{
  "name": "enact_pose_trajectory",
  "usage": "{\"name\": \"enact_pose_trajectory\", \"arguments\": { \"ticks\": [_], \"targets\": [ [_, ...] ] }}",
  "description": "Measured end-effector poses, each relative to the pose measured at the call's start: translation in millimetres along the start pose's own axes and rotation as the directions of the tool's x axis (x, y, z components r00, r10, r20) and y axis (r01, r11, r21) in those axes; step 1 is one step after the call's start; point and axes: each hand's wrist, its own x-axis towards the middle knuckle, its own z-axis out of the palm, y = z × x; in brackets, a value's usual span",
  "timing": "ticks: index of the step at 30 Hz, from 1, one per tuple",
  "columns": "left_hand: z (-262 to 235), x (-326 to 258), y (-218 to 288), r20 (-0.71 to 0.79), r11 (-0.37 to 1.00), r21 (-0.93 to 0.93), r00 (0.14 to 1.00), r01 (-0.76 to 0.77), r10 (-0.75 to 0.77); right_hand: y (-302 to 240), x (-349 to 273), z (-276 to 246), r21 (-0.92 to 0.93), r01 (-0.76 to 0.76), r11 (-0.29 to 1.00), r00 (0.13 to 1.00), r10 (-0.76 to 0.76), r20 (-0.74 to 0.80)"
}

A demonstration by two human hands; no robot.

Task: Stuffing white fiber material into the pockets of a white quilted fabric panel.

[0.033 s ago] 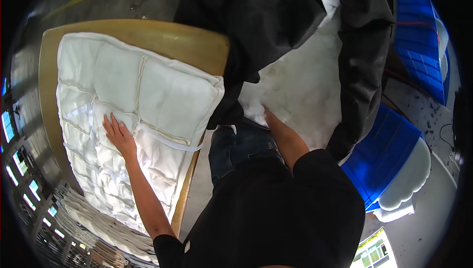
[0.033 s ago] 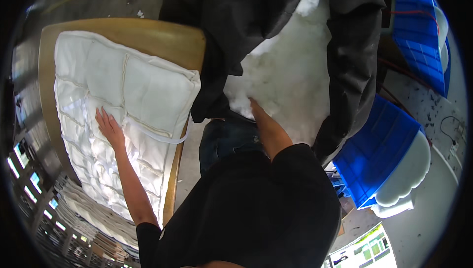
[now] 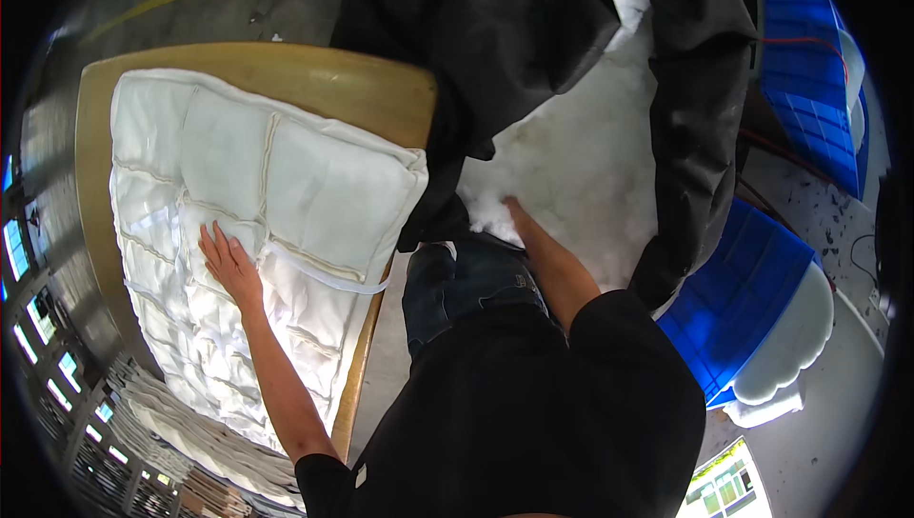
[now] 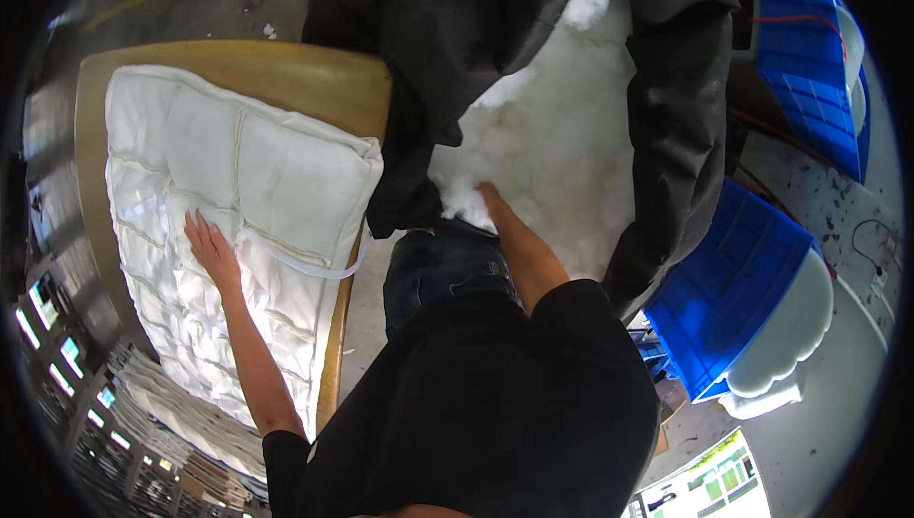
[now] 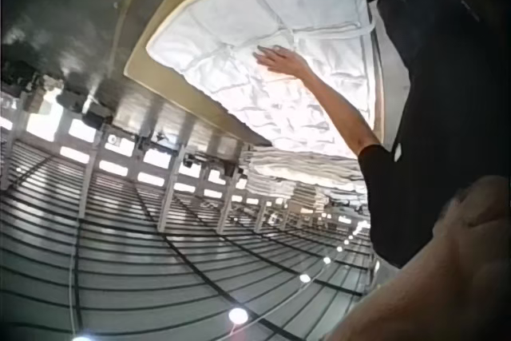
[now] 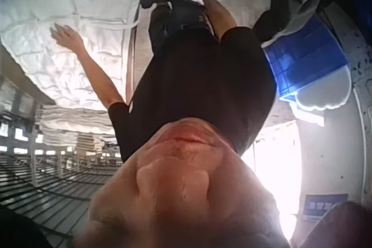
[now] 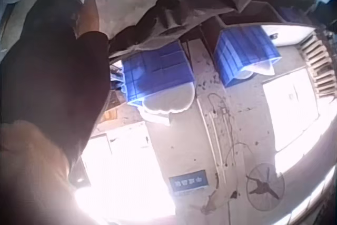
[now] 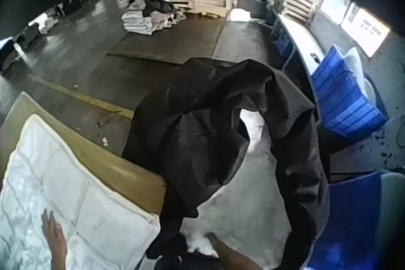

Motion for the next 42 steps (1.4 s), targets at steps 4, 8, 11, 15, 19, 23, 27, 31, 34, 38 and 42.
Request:
{"name": "enact_pose_trajectory", "arguments": {
  "ticks": [4,8,11,15,19,23,27,31,34,38,42],
  "targets": [
    [-40.5,20.5,59.2,-0.062,0.981,-0.12,0.985,0.154,-0.162,5.9,1.3,-103.8,0.266,0.049,0.963,0.99,-0.011,-0.143],
    [-62.2,-0.2,189.2,-0.146,0.861,-0.455,0.972,-0.23,0.182,20.6,-23.0,-203.6,0.88,0.061,0.472,0.996,0.026,-0.083],
    [-23.2,-34.5,322.0,0.168,0.384,-0.918,0.786,-0.095,0.596,28.2,-61.6,-220.1,0.786,0.486,0.382,0.873,-0.26,-0.413],
    [34.8,-50.6,434.4,0.066,0.226,-0.954,0.599,-0.196,0.798,20.7,-96.2,-210.5,0.808,0.588,-0.045,0.779,-0.241,-0.58],
    [102.0,-50.7,473.0,0.461,0.229,-0.868,0.539,0.441,0.705,-10.6,-116.2,-217.9,0.271,0.522,0.809,0.849,-0.462,-0.256],
    [155.7,-62.8,482.5,0.722,-0.183,-0.456,0.482,0.871,0.496,-60.0,-128.2,-197.3,0.627,0.625,0.465,0.763,-0.195,-0.617],
    [161.9,-74.3,486.2,0.595,-0.48,0.0,0.386,0.877,0.705,-64.8,-110.3,-174.6,0.378,0.691,0.616,0.652,-0.305,-0.694],
    [162.9,-62.6,487.9,0.7,-0.112,-0.58,0.564,0.807,0.438,-13.7,-84.1,-186.5,0.645,0.563,0.518,0.827,-0.363,-0.43],
    [201.5,-44.6,489.1,0.498,0.124,-0.867,0.841,0.482,0.21,22.6,-87.6,-198.4,0.761,0.472,0.446,0.872,-0.363,-0.329],
    [265.2,-25.9,445.2,0.719,0.783,-0.543,0.651,0.305,0.245,55.7,-108.5,-228.3,0.838,0.424,0.344,0.905,-0.21,-0.371],
    [242.8,-36.7,400.5,0.714,0.877,-0.448,0.52,-0.175,0.469,63.5,-112.4,-263.8,0.794,0.527,0.302,0.846,-0.098,-0.524]
  ]
}}
